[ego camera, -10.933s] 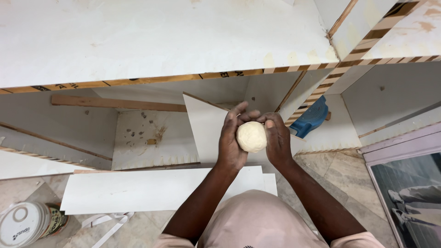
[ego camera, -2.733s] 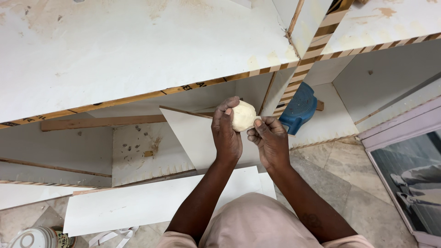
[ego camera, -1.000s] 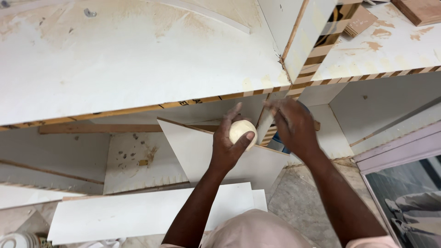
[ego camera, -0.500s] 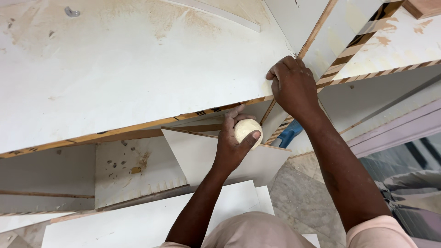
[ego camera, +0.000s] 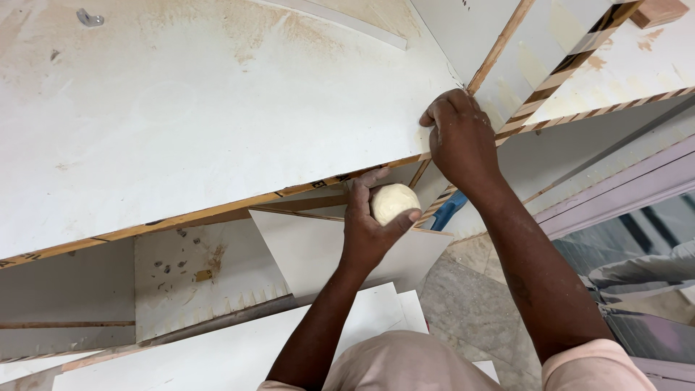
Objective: The person applies putty to the edges and corners of a white wooden cabinet using a putty ball. They repeatedly press the putty into seams and smooth it along the edges.
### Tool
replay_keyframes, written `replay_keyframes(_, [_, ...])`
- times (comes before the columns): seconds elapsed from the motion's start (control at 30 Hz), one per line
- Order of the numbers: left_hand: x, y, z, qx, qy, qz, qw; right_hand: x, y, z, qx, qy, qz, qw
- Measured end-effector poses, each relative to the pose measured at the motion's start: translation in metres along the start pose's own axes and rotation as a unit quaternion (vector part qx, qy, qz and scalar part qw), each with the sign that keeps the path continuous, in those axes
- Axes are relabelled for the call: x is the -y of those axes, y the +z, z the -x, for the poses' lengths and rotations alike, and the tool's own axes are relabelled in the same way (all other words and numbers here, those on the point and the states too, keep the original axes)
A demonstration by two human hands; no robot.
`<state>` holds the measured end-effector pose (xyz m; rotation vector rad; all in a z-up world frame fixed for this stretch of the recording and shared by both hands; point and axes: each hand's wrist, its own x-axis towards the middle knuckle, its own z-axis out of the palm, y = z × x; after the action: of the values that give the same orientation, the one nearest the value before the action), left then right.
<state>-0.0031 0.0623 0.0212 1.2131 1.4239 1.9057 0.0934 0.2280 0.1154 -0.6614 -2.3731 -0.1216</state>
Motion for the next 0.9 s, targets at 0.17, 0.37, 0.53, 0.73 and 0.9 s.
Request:
replay_keyframes(0.17, [0.002,0.012,0.005,-0.006,0.035,0.006,0.999,0.004,-0.001,-0.001,0.017,0.022,0.007,1.000])
replay_keyframes(0.37, [0.022,0.018,0.020,-0.059,0.108,-0.078,0.989,0.004,0.001,0.004,-0.015,-0.012,0.017,1.000])
replay_keyframes(0.53, [0.026,0.016,0.024,-0.089,0.208,-0.140,0.964,0.005,0.003,0.006,-0.018,-0.001,0.021,1.000])
replay_keyframes(0.73, [0.022,0.018,0.027,-0.090,0.213,-0.139,0.963,0.004,0.004,0.007,-0.024,0.003,0.017,1.000])
replay_keyframes(0.9, [0.019,0.014,0.027,-0.089,0.236,-0.194,0.948,0.004,0.003,0.008,-0.021,0.000,0.016,1.000])
